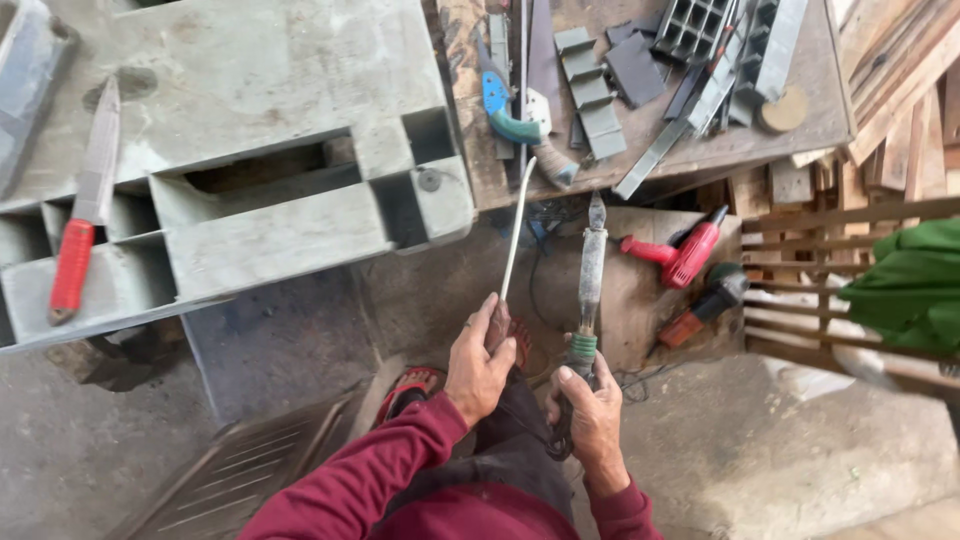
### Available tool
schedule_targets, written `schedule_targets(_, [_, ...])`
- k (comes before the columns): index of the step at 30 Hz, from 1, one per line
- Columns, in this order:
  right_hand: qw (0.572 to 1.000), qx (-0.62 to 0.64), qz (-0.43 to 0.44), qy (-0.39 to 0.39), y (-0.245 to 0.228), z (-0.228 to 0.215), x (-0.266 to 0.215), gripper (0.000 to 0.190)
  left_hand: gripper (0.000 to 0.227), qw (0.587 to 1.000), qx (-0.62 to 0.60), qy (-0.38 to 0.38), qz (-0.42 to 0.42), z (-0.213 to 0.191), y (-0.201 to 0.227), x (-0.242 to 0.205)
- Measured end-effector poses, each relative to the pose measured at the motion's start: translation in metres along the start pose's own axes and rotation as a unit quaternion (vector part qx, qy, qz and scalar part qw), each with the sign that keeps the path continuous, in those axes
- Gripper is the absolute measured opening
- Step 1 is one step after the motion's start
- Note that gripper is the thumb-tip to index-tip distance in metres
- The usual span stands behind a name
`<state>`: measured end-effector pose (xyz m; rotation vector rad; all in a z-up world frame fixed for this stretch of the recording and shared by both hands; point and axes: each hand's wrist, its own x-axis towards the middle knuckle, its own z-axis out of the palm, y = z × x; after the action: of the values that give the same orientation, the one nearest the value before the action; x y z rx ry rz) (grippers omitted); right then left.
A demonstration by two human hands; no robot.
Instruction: The person scrapes a grey metal surface with a chisel to remove debris, then uses a soldering iron to heat and scrape the same area. Finally, the person uses a metal file to smooth the edges of the metal structure.
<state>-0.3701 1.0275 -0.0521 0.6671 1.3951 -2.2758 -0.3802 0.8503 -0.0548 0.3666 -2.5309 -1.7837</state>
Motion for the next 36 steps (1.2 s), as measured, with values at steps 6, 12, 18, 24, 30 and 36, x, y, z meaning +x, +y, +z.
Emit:
schedule_targets(6, [0.997,-0.065,-0.001,-0.042,-0.049,-0.054,0.060,0.052,0.060,0.989,-0.105,0.098,0.044,0.102,-0.017,0.112])
schedule_targets(12, [0.993,-0.059,-0.042,-0.096,-0.079,-0.075,0.090,0.052,0.069,0.983,0.042,0.164,0.074,0.135,-0.022,0.225])
schedule_targets(18, [0.990,-0.048,-0.018,-0.134,-0.084,-0.075,0.084,0.053,0.039,0.971,0.109,0.164,0.137,0.105,-0.015,0.134])
schedule_targets(24, [0.979,-0.107,0.039,-0.171,-0.074,-0.063,0.078,0.050,0.031,0.934,0.287,0.192,0.092,-0.006,0.004,0.047])
schedule_targets(30, [0.961,-0.129,0.065,-0.237,-0.060,-0.045,0.084,0.050,0.114,0.866,0.491,0.018,0.093,-0.098,0.035,0.106])
schedule_targets(36, [0.964,-0.150,-0.005,-0.219,-0.061,-0.022,0.076,0.049,0.146,0.770,0.571,-0.254,0.132,-0.121,0.046,0.204])
